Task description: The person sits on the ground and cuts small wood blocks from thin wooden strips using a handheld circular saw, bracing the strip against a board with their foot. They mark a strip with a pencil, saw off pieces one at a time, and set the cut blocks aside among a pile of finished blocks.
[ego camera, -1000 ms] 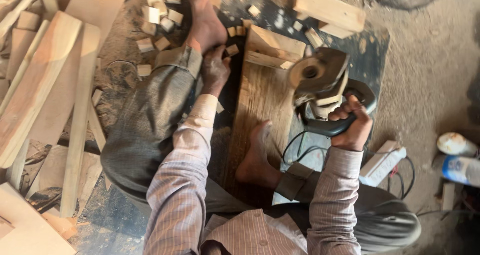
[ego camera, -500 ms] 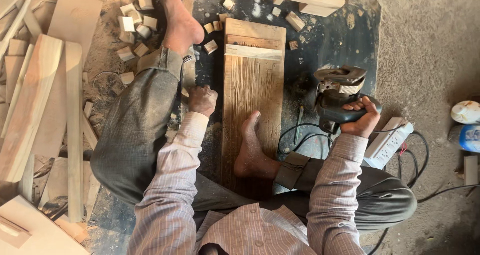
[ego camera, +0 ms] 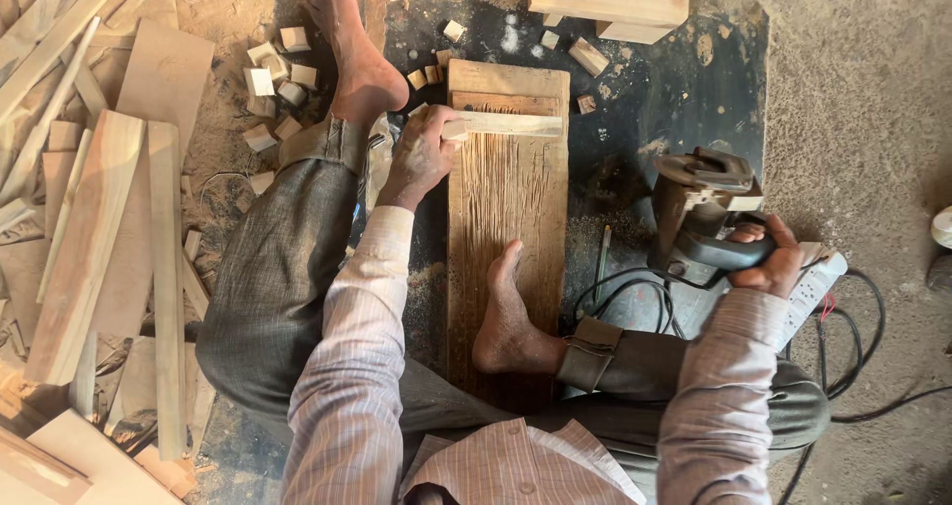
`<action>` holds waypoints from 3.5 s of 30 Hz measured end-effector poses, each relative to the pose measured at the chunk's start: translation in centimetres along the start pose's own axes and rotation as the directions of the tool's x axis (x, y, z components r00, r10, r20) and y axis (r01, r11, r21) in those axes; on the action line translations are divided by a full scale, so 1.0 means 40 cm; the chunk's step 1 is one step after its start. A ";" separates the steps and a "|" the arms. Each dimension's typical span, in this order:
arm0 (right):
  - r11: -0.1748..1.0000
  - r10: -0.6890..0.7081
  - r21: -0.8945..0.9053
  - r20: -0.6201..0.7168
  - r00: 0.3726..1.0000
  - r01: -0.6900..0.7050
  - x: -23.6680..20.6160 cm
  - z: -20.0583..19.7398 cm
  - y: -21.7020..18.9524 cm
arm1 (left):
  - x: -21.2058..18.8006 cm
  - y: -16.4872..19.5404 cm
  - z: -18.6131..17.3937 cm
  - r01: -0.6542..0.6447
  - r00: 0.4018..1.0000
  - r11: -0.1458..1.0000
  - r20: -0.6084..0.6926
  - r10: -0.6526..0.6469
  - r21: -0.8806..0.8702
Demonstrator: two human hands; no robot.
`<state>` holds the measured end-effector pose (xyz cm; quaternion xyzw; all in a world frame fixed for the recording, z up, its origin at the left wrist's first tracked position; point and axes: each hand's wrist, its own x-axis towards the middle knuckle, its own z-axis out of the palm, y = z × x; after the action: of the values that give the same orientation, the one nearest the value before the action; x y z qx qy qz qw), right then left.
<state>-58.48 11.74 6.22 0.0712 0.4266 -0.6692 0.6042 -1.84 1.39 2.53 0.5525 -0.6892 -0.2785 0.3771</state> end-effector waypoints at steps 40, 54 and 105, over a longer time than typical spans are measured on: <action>0.973 0.198 -0.069 -0.251 0.948 -0.222 0.056 -0.045 -0.120 | 0.103 -0.070 0.031 0.032 0.982 0.999 0.186 -0.024 -0.044; 0.024 -0.962 -0.999 -0.014 0.272 0.031 0.086 -0.073 -0.160 | 0.093 -0.107 0.022 0.122 0.976 0.991 0.177 -0.129 0.049; -0.444 0.189 -0.361 0.857 0.479 0.820 0.089 0.576 0.876 | -0.080 -0.139 0.203 0.033 0.829 0.959 -0.528 -0.183 -0.281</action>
<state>-19.24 -2.79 1.47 -0.8160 0.5069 -0.2078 0.1843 -5.14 2.93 -7.15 0.5933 -0.4768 -0.2174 0.6111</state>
